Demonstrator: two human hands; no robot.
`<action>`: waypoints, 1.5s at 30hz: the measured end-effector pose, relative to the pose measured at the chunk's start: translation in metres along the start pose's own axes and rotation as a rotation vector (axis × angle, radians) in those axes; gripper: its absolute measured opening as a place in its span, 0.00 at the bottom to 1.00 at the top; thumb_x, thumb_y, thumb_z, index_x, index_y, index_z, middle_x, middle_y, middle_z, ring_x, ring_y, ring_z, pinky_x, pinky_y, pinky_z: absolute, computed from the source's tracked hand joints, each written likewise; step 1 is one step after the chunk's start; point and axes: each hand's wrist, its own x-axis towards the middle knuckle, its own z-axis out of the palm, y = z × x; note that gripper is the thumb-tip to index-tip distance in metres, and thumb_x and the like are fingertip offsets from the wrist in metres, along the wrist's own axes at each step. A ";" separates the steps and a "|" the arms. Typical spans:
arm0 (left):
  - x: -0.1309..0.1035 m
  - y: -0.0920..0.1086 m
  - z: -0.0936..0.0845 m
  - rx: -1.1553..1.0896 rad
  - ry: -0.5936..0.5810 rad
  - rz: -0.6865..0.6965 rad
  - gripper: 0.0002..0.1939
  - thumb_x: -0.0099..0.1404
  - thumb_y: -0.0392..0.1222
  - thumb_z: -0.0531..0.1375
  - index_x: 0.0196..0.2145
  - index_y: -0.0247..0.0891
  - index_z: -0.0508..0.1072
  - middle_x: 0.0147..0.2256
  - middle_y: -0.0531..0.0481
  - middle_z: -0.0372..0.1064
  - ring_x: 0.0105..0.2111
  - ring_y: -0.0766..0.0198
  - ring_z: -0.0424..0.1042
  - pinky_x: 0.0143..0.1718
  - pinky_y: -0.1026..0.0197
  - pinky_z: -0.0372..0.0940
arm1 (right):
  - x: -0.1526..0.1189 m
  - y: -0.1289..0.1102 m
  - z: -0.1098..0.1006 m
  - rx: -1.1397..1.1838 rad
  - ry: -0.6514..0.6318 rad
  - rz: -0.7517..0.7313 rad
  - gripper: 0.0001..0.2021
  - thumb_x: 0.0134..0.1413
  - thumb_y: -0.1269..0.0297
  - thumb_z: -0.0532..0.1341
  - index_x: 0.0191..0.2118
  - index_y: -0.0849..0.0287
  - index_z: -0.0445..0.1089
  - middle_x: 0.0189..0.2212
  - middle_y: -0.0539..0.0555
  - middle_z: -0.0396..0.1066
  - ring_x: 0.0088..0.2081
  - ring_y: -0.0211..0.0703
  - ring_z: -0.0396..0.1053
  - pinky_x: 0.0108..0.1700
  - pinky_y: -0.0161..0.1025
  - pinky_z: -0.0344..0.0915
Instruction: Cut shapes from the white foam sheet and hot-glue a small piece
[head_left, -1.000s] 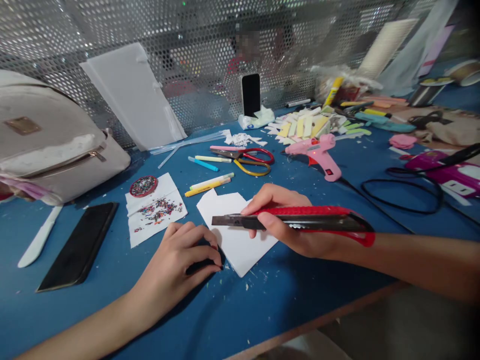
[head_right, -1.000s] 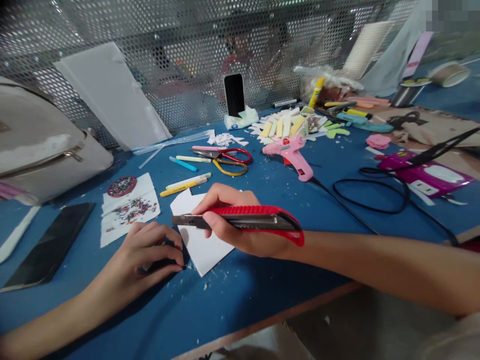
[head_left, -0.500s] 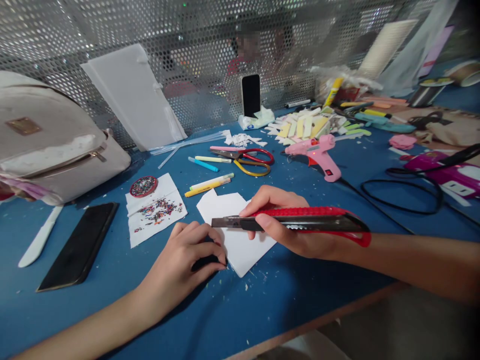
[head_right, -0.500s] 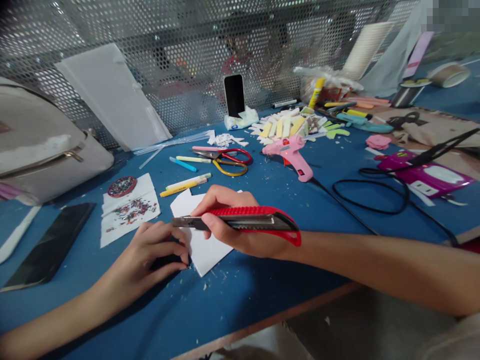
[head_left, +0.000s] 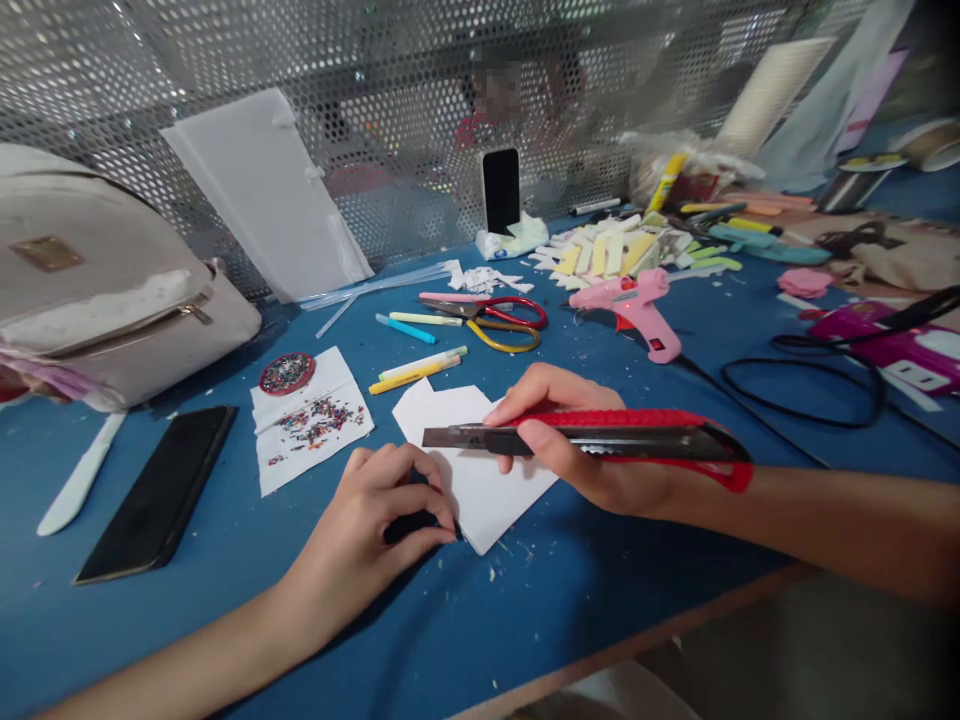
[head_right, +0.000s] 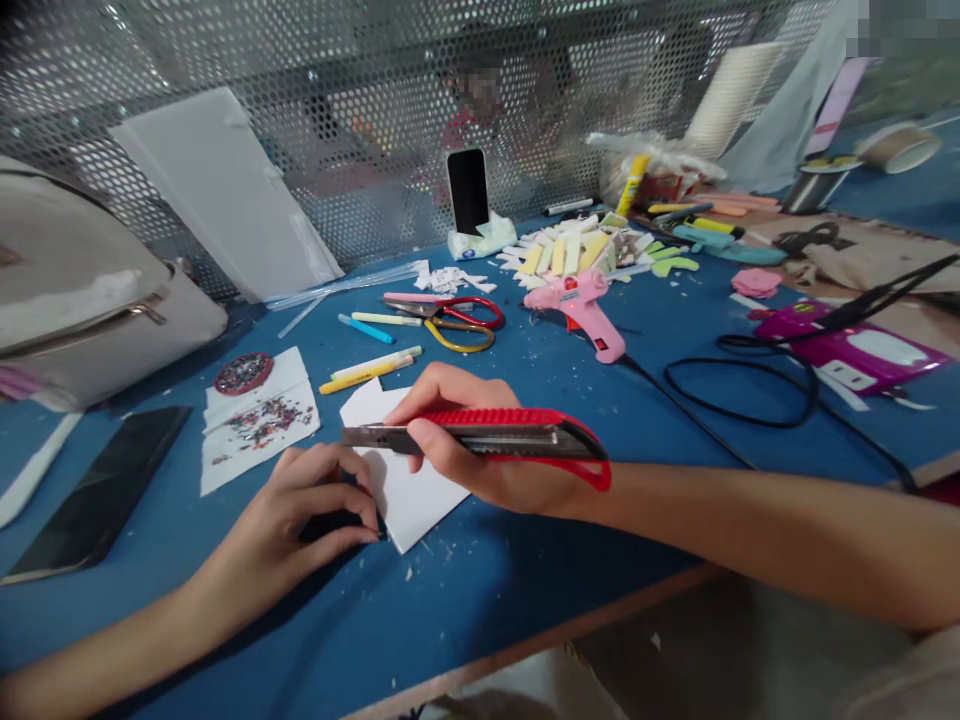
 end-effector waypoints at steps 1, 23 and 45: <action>0.001 0.000 0.000 0.006 0.001 0.004 0.05 0.71 0.46 0.63 0.36 0.49 0.78 0.43 0.57 0.68 0.43 0.61 0.67 0.45 0.57 0.52 | 0.000 0.000 0.000 0.027 0.014 0.005 0.06 0.68 0.63 0.58 0.42 0.58 0.71 0.28 0.49 0.74 0.30 0.38 0.75 0.33 0.36 0.69; -0.002 0.028 0.011 0.047 0.004 0.117 0.06 0.74 0.41 0.59 0.38 0.46 0.75 0.43 0.53 0.70 0.44 0.61 0.68 0.46 0.55 0.52 | 0.003 0.013 0.001 0.171 0.077 0.092 0.09 0.70 0.59 0.58 0.43 0.58 0.70 0.28 0.48 0.75 0.30 0.36 0.73 0.34 0.35 0.67; 0.005 0.031 0.014 0.074 -0.123 0.121 0.06 0.74 0.36 0.59 0.37 0.44 0.74 0.45 0.53 0.71 0.44 0.60 0.68 0.44 0.56 0.53 | 0.004 0.010 0.000 0.186 0.057 0.088 0.09 0.71 0.59 0.57 0.42 0.59 0.69 0.27 0.48 0.74 0.30 0.35 0.70 0.33 0.34 0.65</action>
